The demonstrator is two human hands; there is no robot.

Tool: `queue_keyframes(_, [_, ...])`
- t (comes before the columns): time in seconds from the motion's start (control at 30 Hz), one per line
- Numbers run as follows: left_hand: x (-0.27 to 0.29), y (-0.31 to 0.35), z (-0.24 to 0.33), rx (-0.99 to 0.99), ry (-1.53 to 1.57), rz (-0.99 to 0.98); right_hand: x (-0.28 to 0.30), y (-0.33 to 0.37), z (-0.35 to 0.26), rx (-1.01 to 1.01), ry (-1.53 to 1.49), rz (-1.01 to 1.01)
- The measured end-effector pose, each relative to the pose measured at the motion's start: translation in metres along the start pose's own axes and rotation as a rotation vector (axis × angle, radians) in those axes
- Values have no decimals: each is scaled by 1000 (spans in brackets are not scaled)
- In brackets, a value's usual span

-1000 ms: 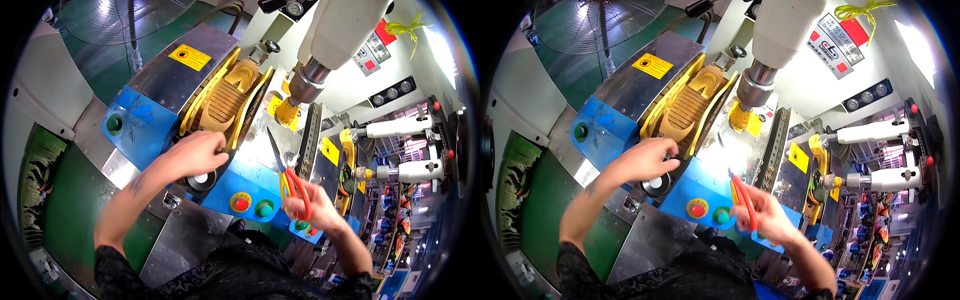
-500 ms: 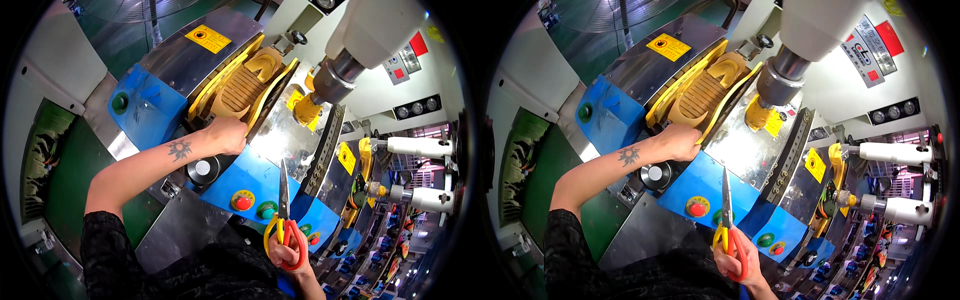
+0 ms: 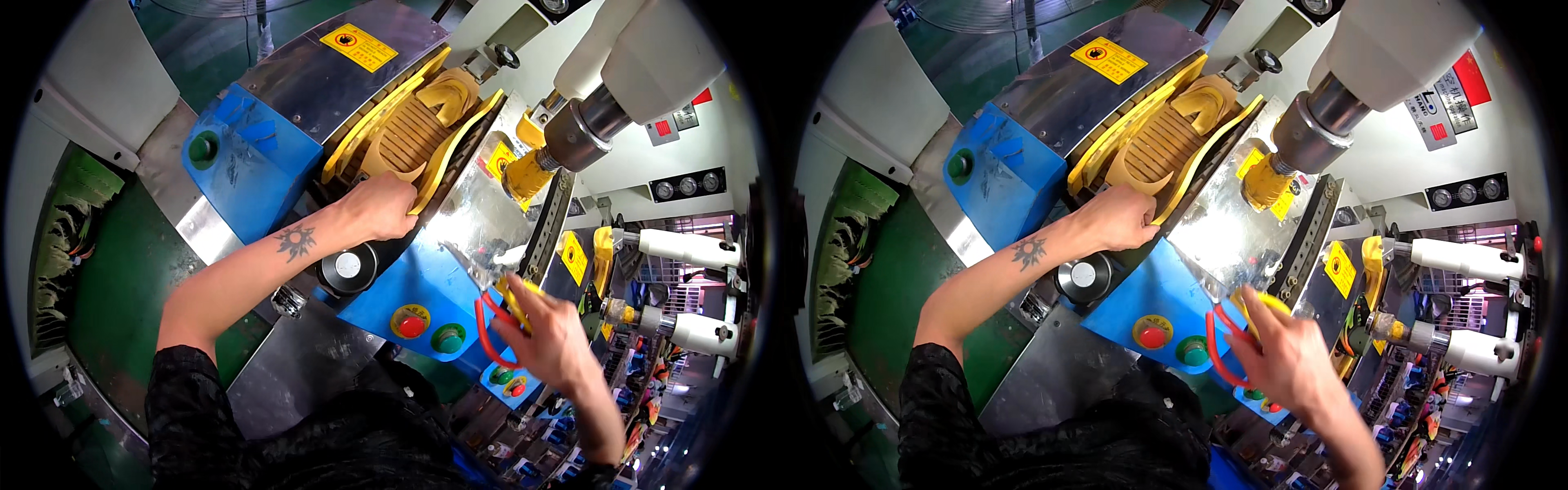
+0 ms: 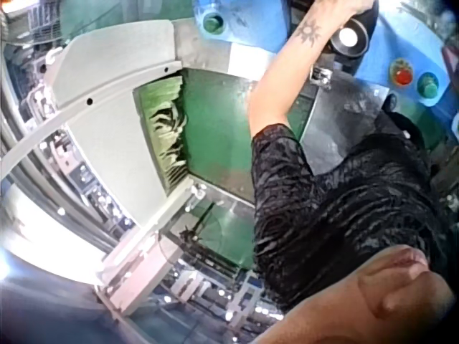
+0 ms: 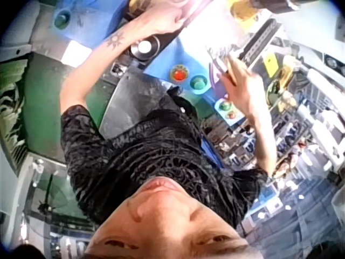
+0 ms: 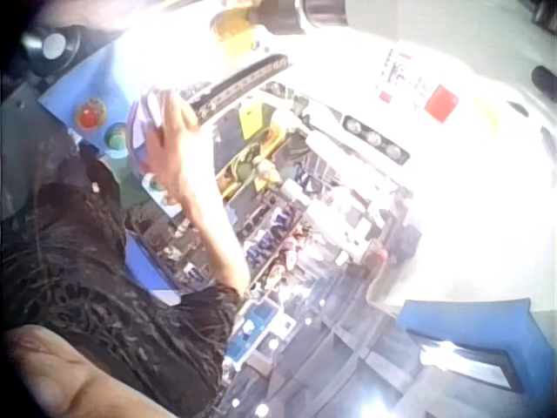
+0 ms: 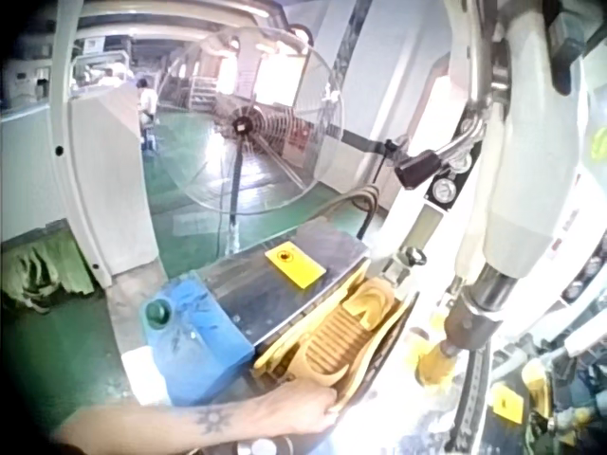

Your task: The person places shoes one by one into a sole-shaping machine and uses a tool to trim the edges of the soles.

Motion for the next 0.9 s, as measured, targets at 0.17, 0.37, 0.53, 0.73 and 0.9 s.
queue_keyframes(0.17, [0, -2, 2, 14, 36, 10, 29, -49, -29, 158, 339, -116])
queue_keyframes(0.37, [0, 2, -2, 17, 113, 40, 19, -93, -41, 231, 550, -259])
queue_keyframes(0.53, [-2, 1, -6, -41, 130, 118, 17, -109, -51, 208, 600, -306])
queue_keyframes(0.73, [3, 8, -4, -217, 211, 256, 30, -127, -77, 401, 589, -301])
queue_keyframes(0.9, [0, 4, -6, -112, 194, 229, 28, -143, -80, 476, 638, -416])
Point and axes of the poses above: each hand's wrist, its own y-axis away from the middle knuckle, its own x-axis out of the back of the hand, z = x × y, the point moved 7 cm from there along -y, towards the middle knuckle, and after that the axes turned 14 degrees about y, right-handed, at the moved point
